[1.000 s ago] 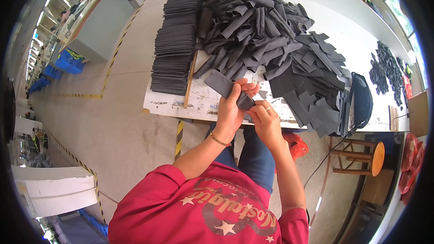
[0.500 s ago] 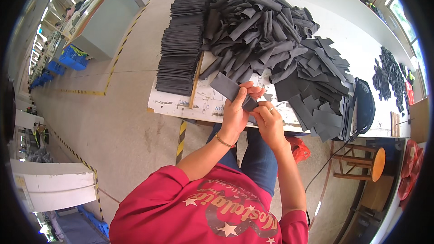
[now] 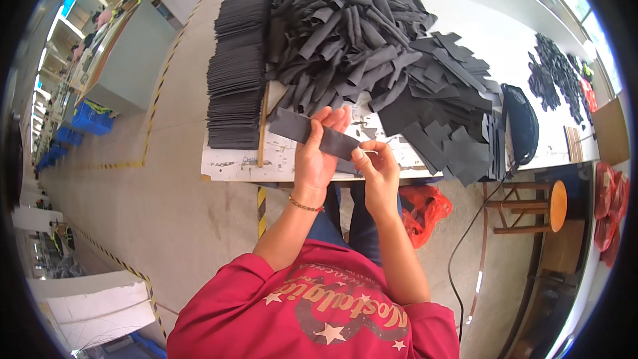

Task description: Fold grey foam strips and stack them on the workbench.

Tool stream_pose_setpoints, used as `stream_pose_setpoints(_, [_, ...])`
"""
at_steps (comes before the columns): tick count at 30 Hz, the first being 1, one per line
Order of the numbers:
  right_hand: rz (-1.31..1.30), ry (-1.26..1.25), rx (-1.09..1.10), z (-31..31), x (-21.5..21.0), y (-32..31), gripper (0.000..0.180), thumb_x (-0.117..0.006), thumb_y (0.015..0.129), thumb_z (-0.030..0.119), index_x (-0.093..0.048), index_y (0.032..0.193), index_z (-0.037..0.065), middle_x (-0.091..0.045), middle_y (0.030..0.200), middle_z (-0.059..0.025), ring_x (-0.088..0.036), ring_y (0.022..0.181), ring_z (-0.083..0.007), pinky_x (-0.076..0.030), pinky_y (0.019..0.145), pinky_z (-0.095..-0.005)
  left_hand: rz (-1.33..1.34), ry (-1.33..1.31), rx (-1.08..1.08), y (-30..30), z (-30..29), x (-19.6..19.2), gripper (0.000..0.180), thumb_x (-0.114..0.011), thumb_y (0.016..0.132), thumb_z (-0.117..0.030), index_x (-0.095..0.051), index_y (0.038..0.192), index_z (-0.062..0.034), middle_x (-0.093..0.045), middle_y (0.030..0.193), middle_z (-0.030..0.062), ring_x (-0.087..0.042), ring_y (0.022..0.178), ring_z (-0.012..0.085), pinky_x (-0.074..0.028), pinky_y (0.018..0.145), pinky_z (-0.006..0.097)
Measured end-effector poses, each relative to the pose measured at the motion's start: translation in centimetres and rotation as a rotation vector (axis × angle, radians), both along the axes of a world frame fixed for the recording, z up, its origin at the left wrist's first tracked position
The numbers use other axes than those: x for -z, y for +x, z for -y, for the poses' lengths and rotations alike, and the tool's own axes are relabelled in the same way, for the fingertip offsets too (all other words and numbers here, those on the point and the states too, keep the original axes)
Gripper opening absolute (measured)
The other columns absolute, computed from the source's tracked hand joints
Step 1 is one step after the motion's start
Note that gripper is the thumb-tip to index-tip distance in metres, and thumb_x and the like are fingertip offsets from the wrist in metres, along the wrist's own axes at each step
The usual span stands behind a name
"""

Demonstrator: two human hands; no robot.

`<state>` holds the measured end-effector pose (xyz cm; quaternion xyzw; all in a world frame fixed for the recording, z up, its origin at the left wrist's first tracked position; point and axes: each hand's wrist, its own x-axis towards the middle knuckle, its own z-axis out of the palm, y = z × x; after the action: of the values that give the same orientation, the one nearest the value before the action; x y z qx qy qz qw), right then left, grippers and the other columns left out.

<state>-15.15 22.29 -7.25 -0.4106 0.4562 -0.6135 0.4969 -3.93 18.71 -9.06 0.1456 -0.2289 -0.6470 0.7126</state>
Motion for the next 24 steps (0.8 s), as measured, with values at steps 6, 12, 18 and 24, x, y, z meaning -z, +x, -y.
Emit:
stream_pose_setpoints(6, [-0.366, -0.209, 0.084, 0.1, 0.9, -0.8, 0.003, -0.067, 0.087, 0.000, -0.064, 0.087, 0.001, -0.059, 0.086, -0.0014, -0.053, 0.080, -0.0109, -0.042, 0.072, -0.0235, 0.008, 0.176, -0.026, 0.9, -0.6, -0.2, 0.043, -0.062, 0.095, -0.032, -0.056, 0.122, 0.0007, -0.067, 0.108, 0.0179, -0.064, 0.106, 0.0334, -0.052, 0.093, 0.047])
stream_pose_setpoints(12, [-0.484, -0.294, 0.080, 0.2, 1.5, -2.0, 0.004, -0.070, 0.084, 0.002, -0.066, 0.085, 0.000, -0.061, 0.077, -0.0033, -0.055, 0.073, -0.0132, -0.043, 0.069, -0.0255, 0.070, 0.293, -0.142, 3.2, -0.3, 1.2, 0.026, -0.066, 0.092, -0.020, -0.062, 0.104, 0.0025, -0.068, 0.100, 0.0179, -0.067, 0.094, 0.0334, -0.055, 0.089, 0.047])
stream_pose_setpoints(18, [-0.040, 0.127, -0.029, 0.5, 2.9, -2.5, 0.010, -0.070, 0.088, 0.010, -0.068, 0.085, 0.001, -0.060, 0.075, 0.0033, -0.049, 0.070, -0.0058, -0.039, 0.067, -0.0218, -0.018, 0.255, -0.053, 3.3, -0.6, 2.4, 0.026, -0.064, 0.093, -0.016, -0.063, 0.110, 0.0032, -0.068, 0.105, 0.0189, -0.067, 0.097, 0.0345, -0.054, 0.092, 0.047])
stream_pose_setpoints(24, [-0.100, 0.044, -0.023, 0.2, 4.0, -3.3, 0.010, -0.067, 0.090, 0.009, -0.066, 0.085, 0.001, -0.058, 0.076, 0.0046, -0.047, 0.072, -0.0051, -0.037, 0.067, -0.0209, 0.380, 0.415, -0.115, 4.7, -0.6, 4.2, 0.020, -0.066, 0.091, -0.008, -0.068, 0.106, 0.0040, -0.070, 0.097, 0.0154, -0.069, 0.089, 0.0240, -0.054, 0.081, 0.033])
